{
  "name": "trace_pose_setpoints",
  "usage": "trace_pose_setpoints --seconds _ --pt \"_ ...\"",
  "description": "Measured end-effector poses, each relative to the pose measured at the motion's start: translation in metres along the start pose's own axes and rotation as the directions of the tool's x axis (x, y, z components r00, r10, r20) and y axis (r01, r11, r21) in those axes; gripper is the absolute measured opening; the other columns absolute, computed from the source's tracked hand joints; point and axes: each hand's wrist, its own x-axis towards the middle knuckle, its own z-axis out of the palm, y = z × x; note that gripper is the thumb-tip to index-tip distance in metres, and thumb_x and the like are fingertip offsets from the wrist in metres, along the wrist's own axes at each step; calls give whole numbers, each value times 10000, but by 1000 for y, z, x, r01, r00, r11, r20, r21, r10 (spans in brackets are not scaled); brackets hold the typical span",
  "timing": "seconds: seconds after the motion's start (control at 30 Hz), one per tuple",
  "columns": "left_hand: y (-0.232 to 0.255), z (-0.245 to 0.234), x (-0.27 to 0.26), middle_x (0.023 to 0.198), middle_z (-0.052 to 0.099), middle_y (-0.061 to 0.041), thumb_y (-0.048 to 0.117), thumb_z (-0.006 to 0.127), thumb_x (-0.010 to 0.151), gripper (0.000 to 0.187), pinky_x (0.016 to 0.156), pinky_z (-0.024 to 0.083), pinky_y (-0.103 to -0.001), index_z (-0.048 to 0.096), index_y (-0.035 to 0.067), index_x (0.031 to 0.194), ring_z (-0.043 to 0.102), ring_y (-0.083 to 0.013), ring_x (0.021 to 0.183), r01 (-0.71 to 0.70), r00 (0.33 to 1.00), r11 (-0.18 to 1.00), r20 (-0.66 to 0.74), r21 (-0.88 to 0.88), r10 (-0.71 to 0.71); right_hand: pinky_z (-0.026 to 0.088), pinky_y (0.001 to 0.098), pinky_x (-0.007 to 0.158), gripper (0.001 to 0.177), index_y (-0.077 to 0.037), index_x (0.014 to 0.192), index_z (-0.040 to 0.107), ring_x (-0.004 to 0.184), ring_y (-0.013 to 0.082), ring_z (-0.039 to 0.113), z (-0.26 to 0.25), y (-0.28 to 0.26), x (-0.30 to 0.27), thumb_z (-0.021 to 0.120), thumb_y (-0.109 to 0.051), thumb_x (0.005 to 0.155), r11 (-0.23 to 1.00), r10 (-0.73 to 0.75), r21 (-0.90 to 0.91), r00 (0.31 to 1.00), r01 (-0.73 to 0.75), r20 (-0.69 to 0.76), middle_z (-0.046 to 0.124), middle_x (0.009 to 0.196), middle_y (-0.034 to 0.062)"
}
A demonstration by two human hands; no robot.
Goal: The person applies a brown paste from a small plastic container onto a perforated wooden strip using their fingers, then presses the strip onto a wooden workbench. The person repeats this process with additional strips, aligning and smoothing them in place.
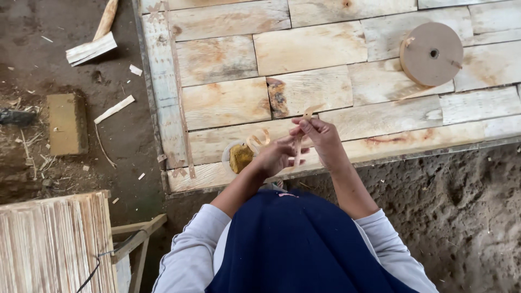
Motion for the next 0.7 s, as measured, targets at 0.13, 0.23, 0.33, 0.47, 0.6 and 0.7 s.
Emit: trace_pose_setpoints --seconds 0.13,0.23,0.33,0.47,0.6,0.7 --pt "-5 -30 27 1543 507 -123 23 447 791 746 1118 382 -599 476 121 1530 475 -345 1433 82 996 987 42 -140 -77 565 260 754 273 20 1140 740 764 158 716 -3 -23 4 673 -220 1027 1000 8 -27 999 -6 42 758 859 149" --pt "30 -12 28 1261 742 21 390 565 984 390 1043 532 -397 741 165 1249 718 -33 1039 52 998 911 -22 -408 -67 596 321 546 285 70 1131 694 594 267 734 -10 -15 16 659 -186 1013 991 132 -16 965 -132 228 741 783 221" --pt "50 -16 26 1291 700 -132 698 451 1008 759 615 602 -378 584 63 1402 730 -235 866 -88 992 957 67 -275 110 573 264 458 187 67 1043 702 501 214 721 -6 13 30 653 -106 992 982 184 -27 913 -187 363 729 711 184" --pt "45 -36 24 1117 765 -120 325 601 1040 305 637 532 -344 703 99 1216 736 -228 903 -244 920 966 -294 87 259 578 303 437 356 58 1192 584 494 264 714 11 42 36 739 -113 921 939 337 -60 878 -337 341 731 787 244" --pt "33 -56 -2 1110 771 -115 335 724 992 267 955 534 -357 797 130 1145 664 -162 1075 -293 740 879 -493 375 457 602 319 456 354 49 1128 550 493 249 711 31 79 38 755 -126 899 887 454 -102 806 -451 380 742 870 249" --pt "25 -73 -29 1134 756 27 478 707 964 258 1042 487 -355 789 345 1169 655 -154 1180 -141 692 805 -524 576 496 601 289 428 366 30 1131 535 463 216 695 47 84 29 762 -80 865 864 488 -118 757 -489 435 740 944 227"
